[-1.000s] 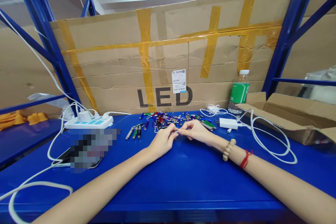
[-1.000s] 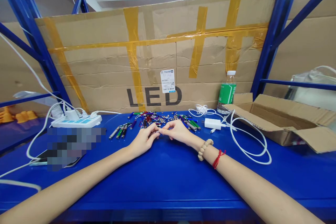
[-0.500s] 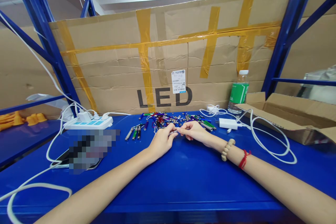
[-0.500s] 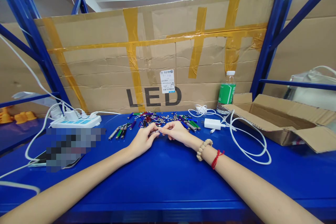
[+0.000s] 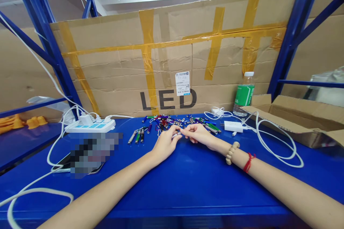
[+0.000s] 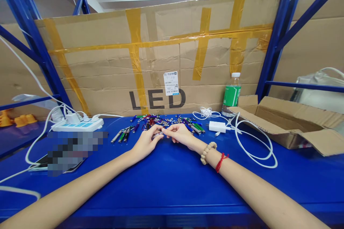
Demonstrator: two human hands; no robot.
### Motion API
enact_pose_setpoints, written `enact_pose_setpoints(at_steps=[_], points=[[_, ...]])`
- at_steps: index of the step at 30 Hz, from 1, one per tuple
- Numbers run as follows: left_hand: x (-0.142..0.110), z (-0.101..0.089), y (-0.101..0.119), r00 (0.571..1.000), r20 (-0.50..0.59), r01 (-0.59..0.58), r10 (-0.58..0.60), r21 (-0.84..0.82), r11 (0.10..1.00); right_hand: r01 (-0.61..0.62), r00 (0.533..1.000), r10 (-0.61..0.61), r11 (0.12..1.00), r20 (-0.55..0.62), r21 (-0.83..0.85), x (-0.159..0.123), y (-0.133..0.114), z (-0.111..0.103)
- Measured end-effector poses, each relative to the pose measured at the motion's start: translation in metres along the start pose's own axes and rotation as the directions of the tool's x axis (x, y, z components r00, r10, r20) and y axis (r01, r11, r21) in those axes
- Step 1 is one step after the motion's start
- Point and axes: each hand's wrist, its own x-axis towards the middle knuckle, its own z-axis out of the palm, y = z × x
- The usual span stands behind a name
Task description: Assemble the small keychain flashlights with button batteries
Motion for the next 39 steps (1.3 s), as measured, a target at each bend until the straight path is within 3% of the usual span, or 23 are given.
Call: enact_pose_setpoints(at_steps=[23, 32, 39], points=[[0.0004, -0.0011, 0.0031, 1.0, 0.019, 0.019, -0.021, 0.092, 0.996, 0.025, 0.999, -0.024, 1.0, 0.031, -0.016, 0.0025, 0.002, 0.0018], [0.0013, -0.0007, 0.0043, 0.998, -0.03, 0.054, -0.054, 0.017, 0.998, 0.19, 0.976, -0.2, 0.976, -0.086, -0.105, 0.0075, 0.005, -0.0009], [0.0021, -0.0004, 0.0022, 0.998, 0.008, 0.058, -0.058, 0.018, 0.998, 0.201, 0.978, -0.205, 0.975, -0.031, -0.092, 0.0062, 0.002, -0.0044]])
